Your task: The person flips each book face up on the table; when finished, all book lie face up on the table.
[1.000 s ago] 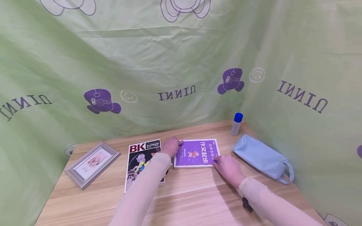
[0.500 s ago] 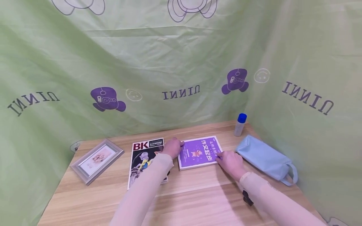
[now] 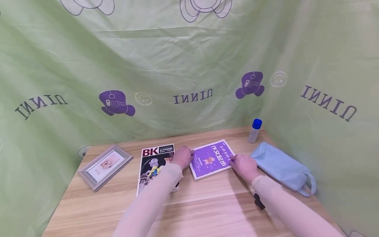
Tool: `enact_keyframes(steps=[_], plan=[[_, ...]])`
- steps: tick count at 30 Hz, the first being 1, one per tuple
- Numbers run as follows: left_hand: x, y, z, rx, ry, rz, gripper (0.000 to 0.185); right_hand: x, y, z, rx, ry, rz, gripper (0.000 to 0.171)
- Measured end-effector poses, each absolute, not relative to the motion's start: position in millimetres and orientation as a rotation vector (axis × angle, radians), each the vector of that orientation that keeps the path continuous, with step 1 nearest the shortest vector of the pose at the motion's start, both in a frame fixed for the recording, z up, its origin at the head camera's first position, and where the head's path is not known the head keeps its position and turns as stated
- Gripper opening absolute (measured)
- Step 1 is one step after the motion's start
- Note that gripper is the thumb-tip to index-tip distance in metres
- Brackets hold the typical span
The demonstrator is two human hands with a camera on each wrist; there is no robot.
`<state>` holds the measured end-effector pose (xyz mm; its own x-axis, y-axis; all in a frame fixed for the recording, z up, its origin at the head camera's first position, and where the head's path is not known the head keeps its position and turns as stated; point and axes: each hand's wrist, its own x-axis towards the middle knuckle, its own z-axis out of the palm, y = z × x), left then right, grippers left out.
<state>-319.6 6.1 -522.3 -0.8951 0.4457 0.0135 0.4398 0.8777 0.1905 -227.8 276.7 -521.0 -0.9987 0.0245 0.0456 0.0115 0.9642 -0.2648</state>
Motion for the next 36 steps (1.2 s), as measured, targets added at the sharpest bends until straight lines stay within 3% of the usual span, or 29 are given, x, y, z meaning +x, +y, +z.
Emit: enact_keyframes(steps=[36], plan=[[-294, 3, -517, 0.719, 3.025, 0.168, 0.019, -260, 282, -521, -0.085, -3.162, 0.473, 0.04]])
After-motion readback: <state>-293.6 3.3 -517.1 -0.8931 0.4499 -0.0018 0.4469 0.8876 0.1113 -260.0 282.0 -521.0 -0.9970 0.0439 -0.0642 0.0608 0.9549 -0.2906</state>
